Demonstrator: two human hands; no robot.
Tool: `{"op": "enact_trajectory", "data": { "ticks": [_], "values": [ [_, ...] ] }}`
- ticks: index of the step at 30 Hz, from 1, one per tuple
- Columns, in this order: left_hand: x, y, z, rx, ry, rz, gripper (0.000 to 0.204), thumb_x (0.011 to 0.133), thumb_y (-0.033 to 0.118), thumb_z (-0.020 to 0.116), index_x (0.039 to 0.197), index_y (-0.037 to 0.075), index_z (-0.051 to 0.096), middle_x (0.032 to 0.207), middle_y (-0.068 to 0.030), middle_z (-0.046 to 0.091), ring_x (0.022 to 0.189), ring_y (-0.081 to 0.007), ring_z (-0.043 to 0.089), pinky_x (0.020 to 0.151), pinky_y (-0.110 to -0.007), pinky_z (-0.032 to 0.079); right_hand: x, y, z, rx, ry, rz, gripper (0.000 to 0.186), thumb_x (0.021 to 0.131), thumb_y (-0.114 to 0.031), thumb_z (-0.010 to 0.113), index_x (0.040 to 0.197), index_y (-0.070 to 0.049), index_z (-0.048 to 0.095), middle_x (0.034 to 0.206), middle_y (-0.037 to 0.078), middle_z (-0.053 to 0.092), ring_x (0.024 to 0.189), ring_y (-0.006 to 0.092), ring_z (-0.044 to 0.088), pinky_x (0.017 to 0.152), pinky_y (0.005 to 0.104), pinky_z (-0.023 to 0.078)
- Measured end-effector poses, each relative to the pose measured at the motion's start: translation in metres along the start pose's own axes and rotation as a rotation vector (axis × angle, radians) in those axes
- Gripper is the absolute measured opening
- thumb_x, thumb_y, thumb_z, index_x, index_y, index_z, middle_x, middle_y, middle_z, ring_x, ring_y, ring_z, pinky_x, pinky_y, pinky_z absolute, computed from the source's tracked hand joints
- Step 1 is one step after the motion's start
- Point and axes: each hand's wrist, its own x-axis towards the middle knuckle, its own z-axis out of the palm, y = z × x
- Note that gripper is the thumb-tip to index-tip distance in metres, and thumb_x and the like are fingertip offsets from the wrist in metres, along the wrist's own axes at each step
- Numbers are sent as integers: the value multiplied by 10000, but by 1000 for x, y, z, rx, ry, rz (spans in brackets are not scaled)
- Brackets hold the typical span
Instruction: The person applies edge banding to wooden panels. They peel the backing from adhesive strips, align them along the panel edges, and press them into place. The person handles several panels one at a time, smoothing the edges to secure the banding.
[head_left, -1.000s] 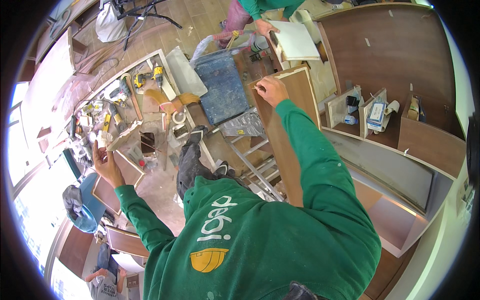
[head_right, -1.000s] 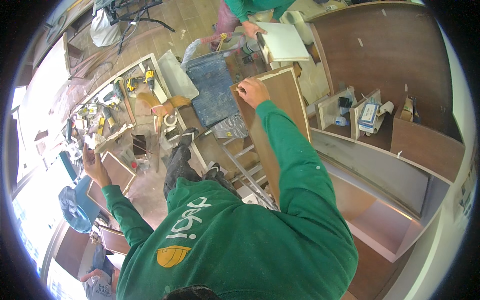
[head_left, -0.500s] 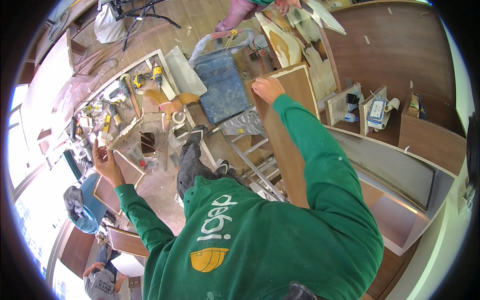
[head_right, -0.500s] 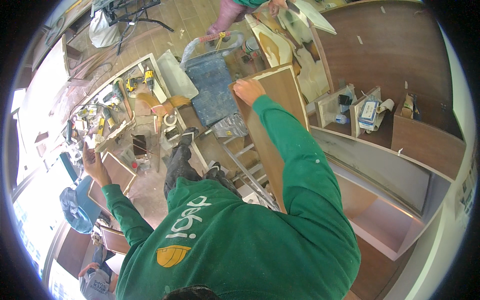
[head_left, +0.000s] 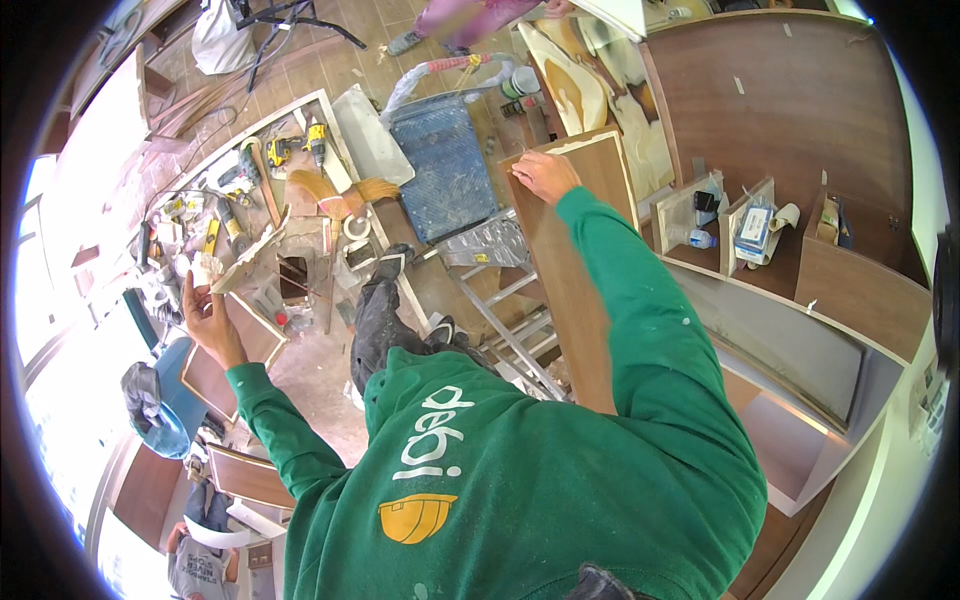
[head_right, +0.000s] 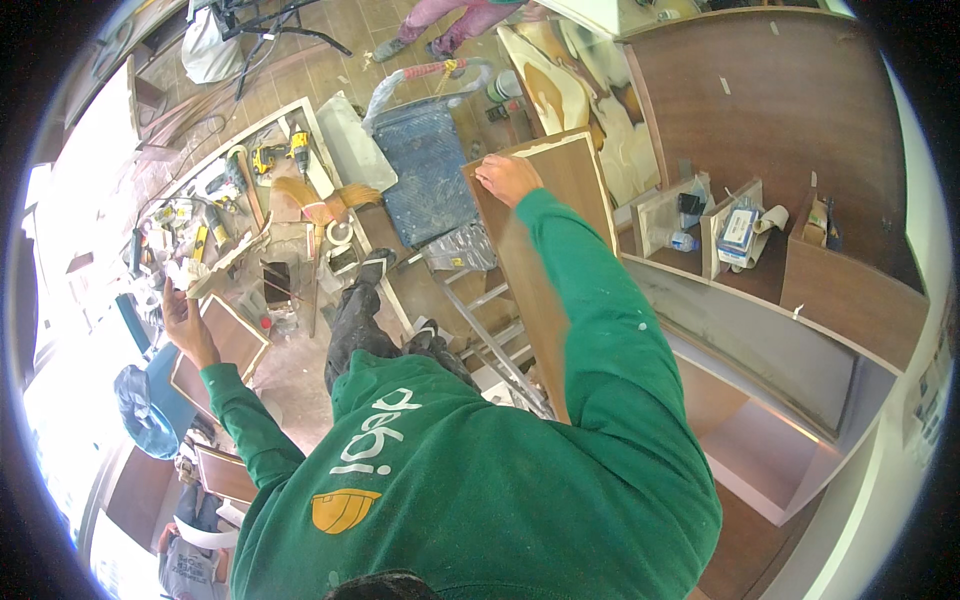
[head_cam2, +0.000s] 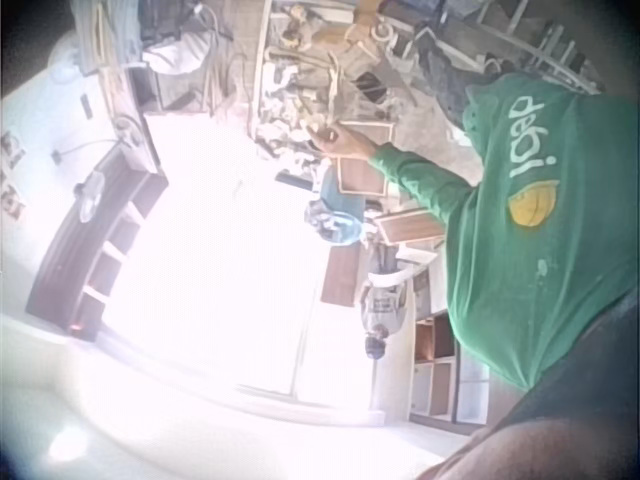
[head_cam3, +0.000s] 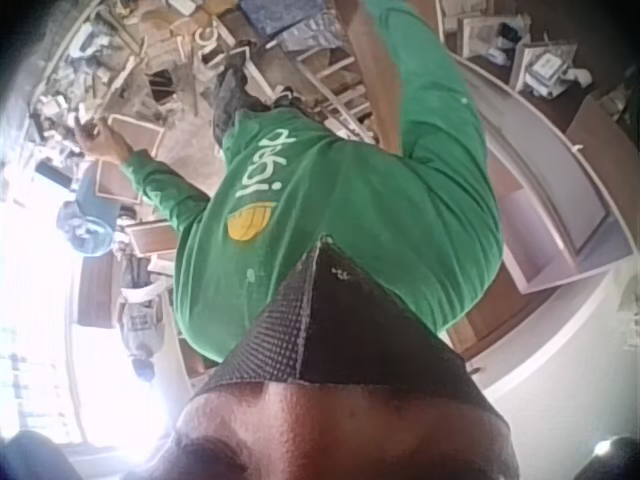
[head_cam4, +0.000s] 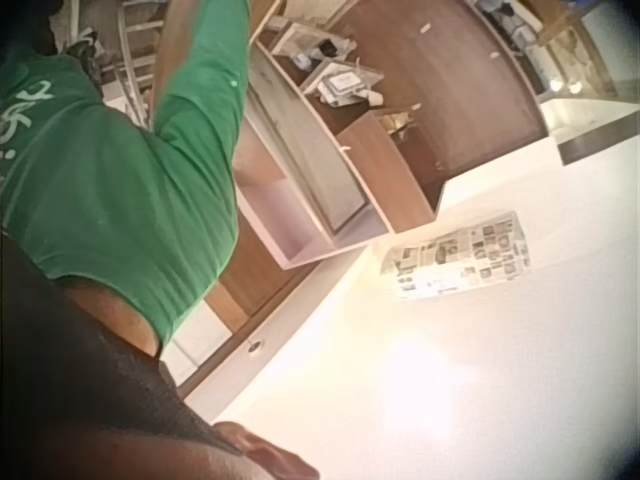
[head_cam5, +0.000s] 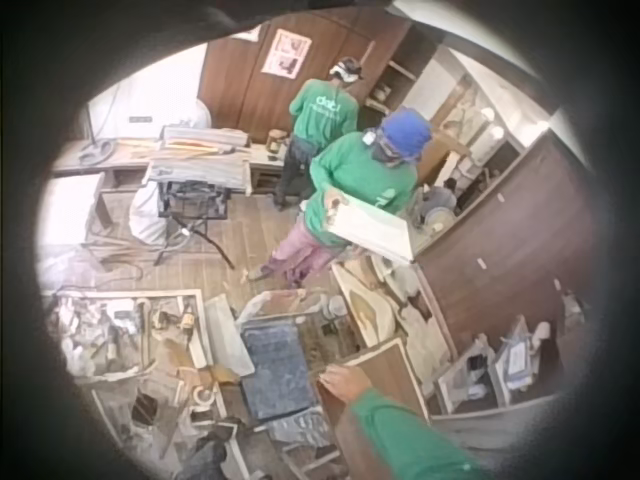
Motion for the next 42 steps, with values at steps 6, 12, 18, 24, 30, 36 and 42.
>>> {"op": "enact_trajectory", "data": {
  "ticks": [6,12,18,24,30,36,42],
  "values": [
    [-3,2,-1,21,3,-4,549,888,127,768,1398,45,582,884,11,604,760,-60,542,676,-219,453,9,1,-4,-138,-112,-64,133,883,-214,646,823,-107,697,852,72,647,806,290,670,710,438,546],
    [-6,-1,1,-7,10,-14,548,884,114,770,1395,44,586,891,11,594,774,-58,533,686,-219,462,21,-2,-10,-229,-223,-104,151,888,-235,663,818,-104,688,832,61,641,817,272,667,722,412,549],
    [-9,1,3,25,12,-42,542,881,98,768,1391,48,591,901,13,585,777,-57,523,680,-216,462,15,-1,-5,-184,-164,-95,128,881,-226,669,856,-101,677,861,64,639,803,277,666,716,417,552],
    [-7,-1,3,3,6,-30,547,882,103,772,1394,46,587,907,18,577,761,-57,517,670,-209,455,5,-12,4,-163,-39,-39,113,860,-213,688,888,-105,667,888,63,640,802,281,670,699,415,556],
    [-6,2,5,-18,-7,-28,546,884,105,772,1395,48,587,908,18,575,762,-56,520,663,-208,452,-4,-20,13,-164,50,55,93,858,-199,677,855,-113,640,894,64,636,806,282,672,694,411,556],
    [-7,-3,3,-55,-4,-25,542,886,106,768,1395,54,589,899,15,589,768,-54,526,662,-209,453,-7,-12,10,-98,50,131,125,914,-243,638,903,-124,675,920,56,640,857,271,671,720,420,553],
    [-14,-27,-19,48,83,4,520,881,20,694,1388,94,607,946,-10,631,815,-82,572,712,-239,487,7,0,5,-142,-35,-17,166,932,-267,594,932,-140,702,920,52,643,890,269,664,724,424,550]
  ]
}}
